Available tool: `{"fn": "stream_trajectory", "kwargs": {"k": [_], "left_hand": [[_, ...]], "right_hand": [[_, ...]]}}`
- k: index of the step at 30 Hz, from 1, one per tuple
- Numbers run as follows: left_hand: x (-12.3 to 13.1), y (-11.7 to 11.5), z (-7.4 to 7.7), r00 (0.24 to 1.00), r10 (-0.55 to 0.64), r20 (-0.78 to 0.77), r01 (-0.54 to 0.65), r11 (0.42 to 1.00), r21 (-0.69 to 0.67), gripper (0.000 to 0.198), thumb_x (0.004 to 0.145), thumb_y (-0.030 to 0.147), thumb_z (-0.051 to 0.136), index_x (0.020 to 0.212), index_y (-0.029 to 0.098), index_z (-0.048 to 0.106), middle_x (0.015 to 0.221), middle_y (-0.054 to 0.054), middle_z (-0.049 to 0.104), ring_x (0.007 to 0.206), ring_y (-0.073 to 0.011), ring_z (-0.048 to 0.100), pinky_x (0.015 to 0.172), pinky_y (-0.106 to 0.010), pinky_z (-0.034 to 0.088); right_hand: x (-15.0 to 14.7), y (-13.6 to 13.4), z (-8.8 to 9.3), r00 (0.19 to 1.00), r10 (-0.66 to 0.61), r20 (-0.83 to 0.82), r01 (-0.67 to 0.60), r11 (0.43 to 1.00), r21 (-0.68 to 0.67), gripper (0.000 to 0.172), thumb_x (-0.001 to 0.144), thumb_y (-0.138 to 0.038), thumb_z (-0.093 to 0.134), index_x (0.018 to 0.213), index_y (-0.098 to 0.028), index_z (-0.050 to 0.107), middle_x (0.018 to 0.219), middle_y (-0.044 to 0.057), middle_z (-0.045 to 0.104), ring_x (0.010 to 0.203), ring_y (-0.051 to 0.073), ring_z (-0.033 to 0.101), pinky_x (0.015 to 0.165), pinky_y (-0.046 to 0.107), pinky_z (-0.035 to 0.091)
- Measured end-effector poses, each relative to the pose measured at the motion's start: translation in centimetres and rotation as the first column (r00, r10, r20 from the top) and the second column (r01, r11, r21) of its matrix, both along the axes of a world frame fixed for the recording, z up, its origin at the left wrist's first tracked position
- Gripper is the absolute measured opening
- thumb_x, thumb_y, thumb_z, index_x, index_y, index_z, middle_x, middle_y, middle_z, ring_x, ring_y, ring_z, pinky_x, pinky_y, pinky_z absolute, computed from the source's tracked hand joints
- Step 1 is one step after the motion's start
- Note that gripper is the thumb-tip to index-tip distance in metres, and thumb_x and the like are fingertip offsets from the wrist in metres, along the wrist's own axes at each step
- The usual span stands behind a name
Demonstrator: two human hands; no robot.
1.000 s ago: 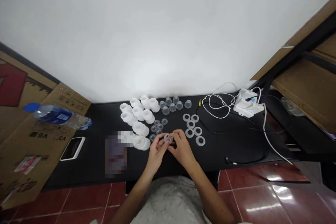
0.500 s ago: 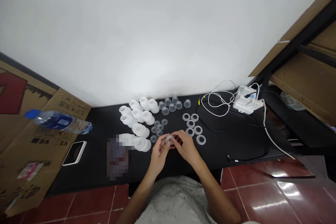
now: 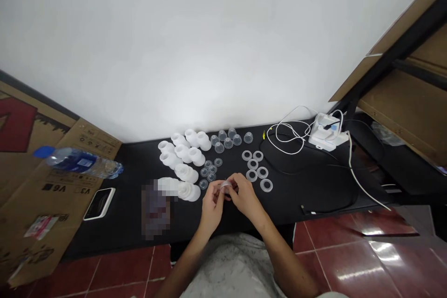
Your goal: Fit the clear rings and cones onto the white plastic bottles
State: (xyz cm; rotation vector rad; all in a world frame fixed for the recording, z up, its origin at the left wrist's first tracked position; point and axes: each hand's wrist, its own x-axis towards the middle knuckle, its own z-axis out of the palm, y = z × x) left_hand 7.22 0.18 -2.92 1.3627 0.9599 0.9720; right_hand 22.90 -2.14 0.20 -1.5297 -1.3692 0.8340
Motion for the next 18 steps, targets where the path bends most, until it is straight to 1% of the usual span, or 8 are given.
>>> {"fn": "stream_trajectory", "kwargs": {"k": [3,5,9,11,15,18], "left_hand": [[0.0,0.0,0.4,0.998,0.042,-0.056,-0.040,0.998,0.045,0.032,0.111,0.052,0.060,0.118,0.022,0.064,0.100,-0.006,0.077,0.073,-0.0167,0.074,0.068,-0.028,0.063],[-0.1,0.0,0.5,0.997,0.040,-0.060,-0.037,0.998,0.049,0.032,0.111,0.053,0.060,0.115,0.022,0.063,0.094,-0.004,0.076,0.073,-0.0174,0.074,0.065,-0.027,0.062],[-0.1,-0.2,0.3,0.999,0.000,-0.049,0.001,1.000,0.024,0.033,0.110,0.054,0.060,0.120,0.022,0.062,0.107,-0.009,0.078,0.088,-0.0219,0.080,0.073,-0.030,0.064],[-0.1,-0.2,0.0,0.997,-0.008,-0.071,0.011,0.999,0.042,0.031,0.111,0.051,0.058,0.121,0.022,0.062,0.109,-0.010,0.079,0.094,-0.0230,0.081,0.077,-0.031,0.065],[-0.1,-0.3,-0.3,0.993,0.001,-0.117,0.012,0.994,0.107,0.025,0.113,0.045,0.056,0.120,0.022,0.062,0.109,-0.010,0.079,0.095,-0.0232,0.081,0.081,-0.032,0.065],[-0.2,-0.3,-0.4,0.992,-0.022,-0.125,0.034,0.995,0.098,0.026,0.113,0.045,0.054,0.123,0.023,0.062,0.110,-0.010,0.078,0.092,-0.0232,0.081,0.075,-0.031,0.064]], "right_hand": [[-0.7,0.1,-0.3,0.999,-0.033,0.037,0.032,0.999,0.025,0.010,0.101,-0.016,0.062,0.098,-0.023,0.070,0.096,0.004,0.072,0.087,0.021,0.072,0.079,0.034,0.056],[-1.1,0.1,-0.4,0.996,-0.063,0.069,0.062,0.998,0.020,0.013,0.098,-0.012,0.062,0.096,-0.023,0.069,0.094,0.004,0.071,0.086,0.021,0.071,0.079,0.034,0.055],[-1.4,0.2,-0.9,0.985,-0.124,0.124,0.126,0.992,-0.008,0.015,0.093,-0.009,0.062,0.094,-0.023,0.067,0.090,0.002,0.071,0.083,0.021,0.070,0.077,0.033,0.054],[-1.5,0.1,-1.2,0.978,-0.150,0.142,0.152,0.988,-0.007,0.014,0.092,-0.009,0.063,0.092,-0.023,0.065,0.089,0.002,0.069,0.081,0.021,0.068,0.075,0.032,0.052],[-1.7,0.0,-1.6,0.971,-0.163,0.176,0.168,0.986,-0.013,0.015,0.090,-0.008,0.062,0.090,-0.023,0.060,0.090,0.002,0.067,0.081,0.021,0.067,0.073,0.031,0.050],[-1.7,0.1,-1.3,0.960,-0.153,0.233,0.161,0.987,-0.015,0.017,0.090,-0.007,0.058,0.089,-0.024,0.057,0.089,0.002,0.065,0.081,0.021,0.065,0.074,0.031,0.048]]}}
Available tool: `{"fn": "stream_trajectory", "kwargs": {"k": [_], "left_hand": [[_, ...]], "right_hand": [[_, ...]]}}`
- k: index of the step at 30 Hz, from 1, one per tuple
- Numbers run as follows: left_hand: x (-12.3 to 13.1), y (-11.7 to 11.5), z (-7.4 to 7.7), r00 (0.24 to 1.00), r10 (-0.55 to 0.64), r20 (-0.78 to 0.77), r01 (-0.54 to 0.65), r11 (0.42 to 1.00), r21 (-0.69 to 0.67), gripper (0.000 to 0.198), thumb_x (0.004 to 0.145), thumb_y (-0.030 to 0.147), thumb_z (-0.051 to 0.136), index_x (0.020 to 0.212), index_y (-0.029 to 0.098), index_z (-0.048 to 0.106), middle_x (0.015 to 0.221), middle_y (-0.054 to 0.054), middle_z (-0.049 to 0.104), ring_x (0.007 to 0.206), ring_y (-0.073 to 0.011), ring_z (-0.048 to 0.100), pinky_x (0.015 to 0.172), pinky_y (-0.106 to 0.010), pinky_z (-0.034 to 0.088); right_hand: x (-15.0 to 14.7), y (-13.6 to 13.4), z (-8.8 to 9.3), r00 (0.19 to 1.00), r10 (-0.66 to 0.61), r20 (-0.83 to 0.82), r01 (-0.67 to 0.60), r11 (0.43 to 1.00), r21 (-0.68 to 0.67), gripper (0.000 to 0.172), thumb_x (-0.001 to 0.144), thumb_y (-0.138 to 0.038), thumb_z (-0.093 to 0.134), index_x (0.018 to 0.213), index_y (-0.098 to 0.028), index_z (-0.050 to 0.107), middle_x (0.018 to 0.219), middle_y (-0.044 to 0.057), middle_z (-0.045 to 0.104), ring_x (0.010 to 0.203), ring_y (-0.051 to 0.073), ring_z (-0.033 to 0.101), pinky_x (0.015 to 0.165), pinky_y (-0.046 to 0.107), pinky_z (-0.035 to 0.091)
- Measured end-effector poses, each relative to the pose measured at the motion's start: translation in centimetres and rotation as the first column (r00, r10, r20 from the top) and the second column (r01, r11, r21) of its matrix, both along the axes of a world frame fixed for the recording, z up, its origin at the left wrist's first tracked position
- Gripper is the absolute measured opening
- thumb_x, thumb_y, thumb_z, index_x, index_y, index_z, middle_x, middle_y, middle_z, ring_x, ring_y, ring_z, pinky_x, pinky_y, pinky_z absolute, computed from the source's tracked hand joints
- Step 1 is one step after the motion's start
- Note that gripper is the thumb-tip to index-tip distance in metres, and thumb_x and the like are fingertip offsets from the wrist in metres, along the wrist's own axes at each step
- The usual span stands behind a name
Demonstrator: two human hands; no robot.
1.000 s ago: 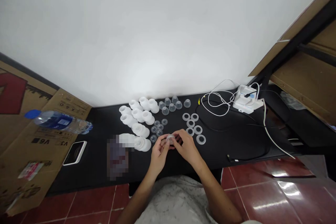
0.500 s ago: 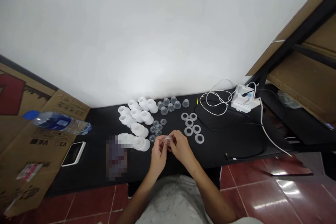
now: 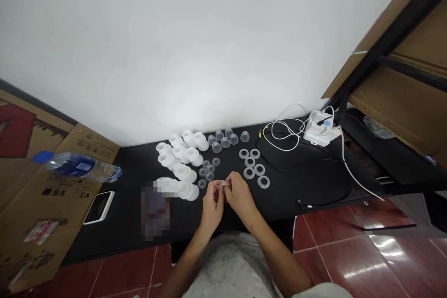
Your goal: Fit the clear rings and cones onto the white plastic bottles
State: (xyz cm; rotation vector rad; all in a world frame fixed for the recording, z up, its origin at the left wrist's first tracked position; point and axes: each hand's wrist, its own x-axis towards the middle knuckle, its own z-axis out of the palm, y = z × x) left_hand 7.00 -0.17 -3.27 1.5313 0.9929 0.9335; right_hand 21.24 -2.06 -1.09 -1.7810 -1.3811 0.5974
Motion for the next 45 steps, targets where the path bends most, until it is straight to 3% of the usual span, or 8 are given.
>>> {"fn": "stream_trajectory", "kwargs": {"k": [8,16,21,27,35,38,43,45], "left_hand": [[-0.5,0.1,-0.1,0.996,-0.002,-0.091,0.012,0.994,0.110,0.026,0.113,0.040,0.054,0.130,0.022,0.062,0.117,-0.012,0.079,0.098,-0.0246,0.080,0.084,-0.035,0.063],[-0.6,0.0,0.0,0.994,-0.070,-0.088,0.074,0.997,0.034,0.030,0.114,0.046,0.052,0.131,0.023,0.062,0.102,-0.007,0.079,0.072,-0.0188,0.075,0.064,-0.028,0.060],[-0.7,0.0,0.2,0.986,-0.119,-0.118,0.129,0.988,0.081,0.030,0.114,0.042,0.052,0.135,0.024,0.063,0.121,-0.012,0.079,0.095,-0.0229,0.080,0.078,-0.031,0.063],[-0.2,-0.3,0.5,0.998,-0.025,-0.065,0.027,0.999,0.024,0.027,0.112,0.041,0.056,0.130,0.023,0.064,0.108,-0.009,0.079,0.085,-0.0218,0.077,0.070,-0.029,0.061],[0.1,0.0,0.0,0.988,0.149,0.049,-0.144,0.985,-0.098,0.023,0.109,0.041,0.059,0.124,0.024,0.062,0.095,-0.004,0.076,0.073,-0.0177,0.072,0.069,-0.028,0.059],[0.3,0.1,0.3,0.981,0.117,0.155,-0.089,0.980,-0.177,0.020,0.108,0.039,0.059,0.121,0.024,0.059,0.097,-0.004,0.076,0.073,-0.0174,0.073,0.069,-0.028,0.059],[0.5,-0.1,0.5,0.976,-0.019,0.216,0.073,0.967,-0.245,0.013,0.100,0.028,0.065,0.109,0.024,0.056,0.083,0.001,0.073,0.064,-0.0153,0.070,0.058,-0.023,0.052],[0.5,-0.2,0.3,0.978,-0.043,0.202,0.087,0.973,-0.213,0.016,0.094,0.020,0.067,0.104,0.024,0.056,0.079,0.004,0.070,0.064,-0.0146,0.068,0.059,-0.022,0.051]], "right_hand": [[-1.2,0.0,0.4,0.992,-0.074,0.104,0.076,0.997,-0.012,0.013,0.097,-0.013,0.052,0.095,-0.025,0.053,0.093,0.003,0.064,0.077,0.021,0.065,0.070,0.031,0.044],[0.3,0.2,1.0,0.994,0.065,0.084,-0.055,0.992,-0.115,0.017,0.096,-0.008,0.054,0.098,-0.025,0.052,0.087,0.000,0.066,0.078,0.020,0.064,0.071,0.029,0.038],[0.8,0.2,1.3,0.995,0.056,0.080,-0.045,0.990,-0.130,0.027,0.083,-0.001,0.054,0.096,-0.024,0.051,0.086,-0.001,0.063,0.077,0.019,0.061,0.070,0.028,0.036],[0.2,-0.5,0.6,0.997,-0.026,0.072,0.028,0.999,-0.028,0.023,0.089,-0.007,0.057,0.104,-0.024,0.059,0.095,0.002,0.066,0.081,0.022,0.065,0.075,0.032,0.049],[-1.1,-3.5,1.7,0.954,0.198,0.223,-0.225,0.969,0.099,0.056,0.102,-0.015,0.057,0.157,-0.028,0.055,0.126,0.014,0.070,0.112,0.032,0.072,0.093,0.046,0.065],[0.0,-4.1,2.4,0.957,0.252,0.141,-0.267,0.959,0.093,0.047,0.107,-0.018,0.056,0.153,-0.030,0.059,0.127,0.013,0.073,0.111,0.031,0.074,0.095,0.045,0.065],[3.1,-1.1,3.5,0.990,-0.001,0.140,-0.028,0.979,0.203,0.032,0.112,-0.030,0.053,0.142,-0.025,0.064,0.116,0.012,0.075,0.082,0.025,0.071,0.078,0.042,0.062],[3.3,1.1,4.5,0.976,0.030,0.217,-0.082,0.969,0.232,0.034,0.110,-0.030,0.055,0.143,-0.025,0.064,0.115,0.013,0.075,0.080,0.025,0.069,0.081,0.044,0.062]]}}
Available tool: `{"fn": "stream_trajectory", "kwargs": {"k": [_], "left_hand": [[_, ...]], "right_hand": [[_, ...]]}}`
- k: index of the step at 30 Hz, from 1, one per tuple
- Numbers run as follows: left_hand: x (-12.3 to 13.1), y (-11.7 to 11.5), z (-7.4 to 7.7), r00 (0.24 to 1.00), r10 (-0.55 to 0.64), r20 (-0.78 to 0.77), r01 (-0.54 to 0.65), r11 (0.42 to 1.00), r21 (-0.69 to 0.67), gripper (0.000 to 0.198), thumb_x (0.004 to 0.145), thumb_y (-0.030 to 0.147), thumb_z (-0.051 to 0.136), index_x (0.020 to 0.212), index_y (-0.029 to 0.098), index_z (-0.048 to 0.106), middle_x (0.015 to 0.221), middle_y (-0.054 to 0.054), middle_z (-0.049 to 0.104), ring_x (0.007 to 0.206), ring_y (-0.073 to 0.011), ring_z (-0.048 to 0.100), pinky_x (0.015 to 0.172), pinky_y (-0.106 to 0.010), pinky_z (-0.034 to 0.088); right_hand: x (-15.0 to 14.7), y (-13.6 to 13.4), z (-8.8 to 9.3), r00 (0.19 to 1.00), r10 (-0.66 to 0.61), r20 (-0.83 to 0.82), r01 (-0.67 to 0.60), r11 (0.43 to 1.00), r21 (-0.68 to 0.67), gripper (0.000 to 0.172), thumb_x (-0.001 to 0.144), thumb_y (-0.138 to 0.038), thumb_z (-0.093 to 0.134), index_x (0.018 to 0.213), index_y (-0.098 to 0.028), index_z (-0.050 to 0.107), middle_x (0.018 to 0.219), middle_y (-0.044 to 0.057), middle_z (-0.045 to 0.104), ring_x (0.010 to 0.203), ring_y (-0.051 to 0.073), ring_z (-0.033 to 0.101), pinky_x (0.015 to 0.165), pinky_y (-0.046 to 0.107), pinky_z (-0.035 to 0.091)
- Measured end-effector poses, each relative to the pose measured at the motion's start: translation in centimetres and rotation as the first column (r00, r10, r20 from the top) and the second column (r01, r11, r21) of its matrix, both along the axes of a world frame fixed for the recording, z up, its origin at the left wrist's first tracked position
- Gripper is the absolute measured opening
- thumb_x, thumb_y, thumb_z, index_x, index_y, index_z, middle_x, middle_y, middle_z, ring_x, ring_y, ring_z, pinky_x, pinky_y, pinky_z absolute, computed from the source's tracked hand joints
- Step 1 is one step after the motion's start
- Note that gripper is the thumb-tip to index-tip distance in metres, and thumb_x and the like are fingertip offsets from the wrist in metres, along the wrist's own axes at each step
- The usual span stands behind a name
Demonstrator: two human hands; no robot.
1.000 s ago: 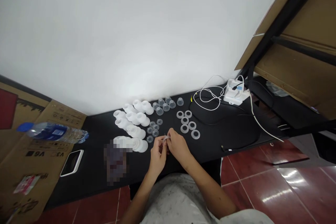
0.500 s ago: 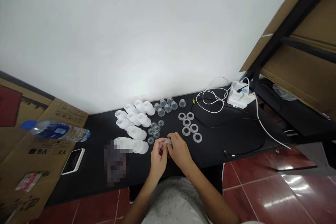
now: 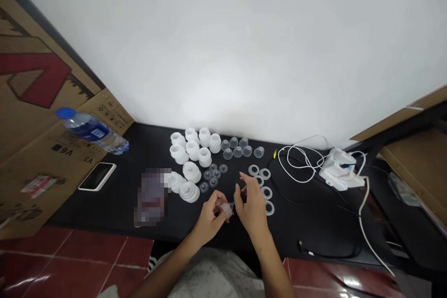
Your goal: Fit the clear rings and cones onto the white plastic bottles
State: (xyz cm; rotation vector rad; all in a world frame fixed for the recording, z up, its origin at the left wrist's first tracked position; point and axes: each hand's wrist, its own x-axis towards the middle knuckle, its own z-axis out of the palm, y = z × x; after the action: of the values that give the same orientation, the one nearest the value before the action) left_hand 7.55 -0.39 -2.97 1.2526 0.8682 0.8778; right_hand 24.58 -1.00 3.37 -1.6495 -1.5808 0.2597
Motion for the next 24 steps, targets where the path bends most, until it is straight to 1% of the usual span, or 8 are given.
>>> {"fn": "stream_trajectory", "kwargs": {"k": [3,6,9,13,16,18,21,24], "left_hand": [[0.0,0.0,-0.4,1.000,-0.007,-0.024,0.008,1.000,0.028,0.018,0.088,0.013,0.065,0.098,0.024,0.055,0.077,0.005,0.066,0.062,-0.0135,0.064,0.058,-0.022,0.049],[0.0,0.1,-0.7,1.000,-0.003,-0.023,0.004,0.999,0.036,0.019,0.086,0.013,0.065,0.095,0.024,0.054,0.076,0.005,0.064,0.061,-0.0136,0.062,0.057,-0.023,0.047],[0.0,0.2,-0.8,0.999,-0.002,-0.051,0.005,0.999,0.051,0.019,0.086,0.012,0.065,0.095,0.024,0.054,0.073,0.006,0.062,0.060,-0.0136,0.060,0.058,-0.023,0.043],[0.0,0.2,-0.5,0.998,-0.012,-0.063,0.016,0.998,0.064,0.017,0.087,0.013,0.064,0.095,0.025,0.054,0.072,0.006,0.060,0.059,-0.0136,0.058,0.057,-0.024,0.041],[0.1,0.3,-0.4,0.998,-0.011,-0.055,0.015,0.997,0.074,0.018,0.087,0.012,0.064,0.094,0.025,0.054,0.072,0.006,0.058,0.060,-0.0139,0.058,0.057,-0.023,0.042],[0.1,0.3,-0.5,0.999,-0.001,-0.041,0.004,0.997,0.071,0.019,0.086,0.011,0.063,0.095,0.025,0.054,0.074,0.005,0.059,0.061,-0.0141,0.059,0.057,-0.023,0.043],[0.3,0.2,-0.8,1.000,0.021,0.009,-0.022,0.999,0.046,0.021,0.086,0.011,0.063,0.097,0.025,0.053,0.076,0.005,0.062,0.062,-0.0147,0.063,0.058,-0.023,0.046],[0.5,0.1,-1.0,0.996,0.036,0.078,-0.035,0.999,-0.002,0.020,0.090,0.014,0.062,0.099,0.026,0.048,0.079,0.005,0.066,0.062,-0.0150,0.067,0.059,-0.023,0.049]], "right_hand": [[-1.1,3.5,1.9,0.977,0.184,0.107,-0.180,0.982,-0.048,0.024,0.110,-0.026,0.055,0.127,-0.025,0.071,0.100,0.010,0.076,0.089,0.028,0.072,0.085,0.044,0.061],[-3.0,7.1,3.2,0.954,0.237,0.183,-0.229,0.971,-0.066,0.023,0.108,-0.026,0.059,0.128,-0.023,0.071,0.110,0.013,0.076,0.103,0.032,0.072,0.094,0.048,0.061],[-4.7,10.2,3.4,0.939,0.264,0.221,-0.246,0.963,-0.107,0.032,0.105,-0.027,0.066,0.136,-0.023,0.067,0.120,0.015,0.075,0.114,0.035,0.071,0.100,0.051,0.060],[-6.2,12.9,2.6,0.928,0.285,0.241,-0.244,0.952,-0.187,0.048,0.098,-0.031,0.078,0.141,-0.018,0.063,0.133,0.020,0.071,0.124,0.040,0.068,0.102,0.055,0.060],[-6.6,13.5,2.2,0.938,0.293,0.187,-0.252,0.944,-0.213,0.044,0.094,-0.029,0.080,0.133,-0.018,0.065,0.133,0.020,0.070,0.122,0.039,0.068,0.100,0.054,0.061],[-6.4,13.2,2.3,0.959,0.259,0.113,-0.240,0.958,-0.158,0.040,0.093,-0.030,0.079,0.129,-0.019,0.064,0.129,0.018,0.071,0.118,0.036,0.069,0.101,0.053,0.060],[-5.1,11.8,2.9,0.975,0.209,-0.079,-0.212,0.976,-0.041,0.044,0.094,-0.036,0.079,0.131,-0.021,0.059,0.129,0.017,0.072,0.117,0.033,0.071,0.104,0.051,0.059],[-2.8,9.6,3.3,0.935,0.202,-0.291,-0.210,0.978,0.003,0.047,0.099,-0.046,0.072,0.136,-0.025,0.052,0.131,0.015,0.073,0.120,0.030,0.073,0.104,0.046,0.061]]}}
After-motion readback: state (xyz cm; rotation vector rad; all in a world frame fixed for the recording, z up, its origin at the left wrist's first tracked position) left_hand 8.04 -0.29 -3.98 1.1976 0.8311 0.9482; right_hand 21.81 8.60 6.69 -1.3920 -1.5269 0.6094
